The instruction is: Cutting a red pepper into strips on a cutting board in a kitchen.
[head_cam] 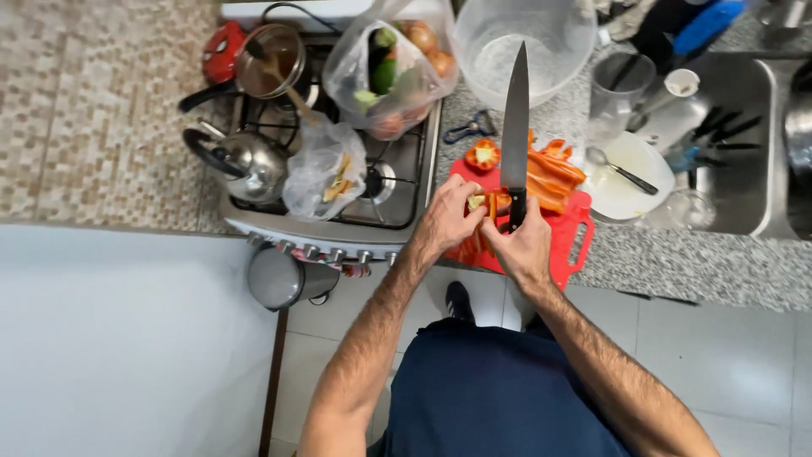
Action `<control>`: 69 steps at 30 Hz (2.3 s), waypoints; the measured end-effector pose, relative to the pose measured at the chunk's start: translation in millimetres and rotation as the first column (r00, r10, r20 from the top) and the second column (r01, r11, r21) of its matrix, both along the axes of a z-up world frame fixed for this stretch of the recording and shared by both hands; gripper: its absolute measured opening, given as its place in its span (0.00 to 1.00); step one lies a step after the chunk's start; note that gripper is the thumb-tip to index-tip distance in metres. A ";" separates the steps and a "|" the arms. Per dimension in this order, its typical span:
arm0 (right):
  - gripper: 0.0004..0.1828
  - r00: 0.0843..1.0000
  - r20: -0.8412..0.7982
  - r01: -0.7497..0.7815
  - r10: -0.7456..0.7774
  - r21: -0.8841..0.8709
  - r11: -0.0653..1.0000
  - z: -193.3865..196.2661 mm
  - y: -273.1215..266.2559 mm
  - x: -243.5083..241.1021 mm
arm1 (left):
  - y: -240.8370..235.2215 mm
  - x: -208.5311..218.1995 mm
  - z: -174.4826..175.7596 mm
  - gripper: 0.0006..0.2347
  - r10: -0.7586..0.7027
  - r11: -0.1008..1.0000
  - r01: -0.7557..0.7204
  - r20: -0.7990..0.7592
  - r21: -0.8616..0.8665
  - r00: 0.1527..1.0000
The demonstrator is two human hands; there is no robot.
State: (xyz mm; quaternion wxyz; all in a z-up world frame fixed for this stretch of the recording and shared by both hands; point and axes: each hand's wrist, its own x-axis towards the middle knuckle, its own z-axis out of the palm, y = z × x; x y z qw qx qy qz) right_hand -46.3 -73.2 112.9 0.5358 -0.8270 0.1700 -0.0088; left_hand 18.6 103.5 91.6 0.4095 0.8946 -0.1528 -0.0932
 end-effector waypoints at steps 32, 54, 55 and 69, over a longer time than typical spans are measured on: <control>0.21 0.984 0.162 -0.043 0.069 -0.159 0.986 32.7 274.3 168.7 | 275.7 109.1 41.6 0.05 0.097 0.978 -0.014 0.392 -0.208 0.915; 0.18 0.898 0.438 0.251 -0.050 -0.417 0.874 -0.3 250.6 168.1 | 328.5 100.6 -26.8 0.12 0.073 0.874 -0.024 0.083 -0.485 0.994; 0.18 0.898 0.438 0.253 -0.051 -0.418 0.873 -1.6 248.6 166.5 | 327.0 100.0 -27.4 0.12 0.071 0.874 -0.022 0.083 -0.486 0.994; 0.16 0.844 0.535 0.293 -0.045 -0.390 0.873 29.4 233.3 132.6 | 304.0 126.7 -165.6 0.09 -0.045 0.968 0.025 0.075 0.248 0.996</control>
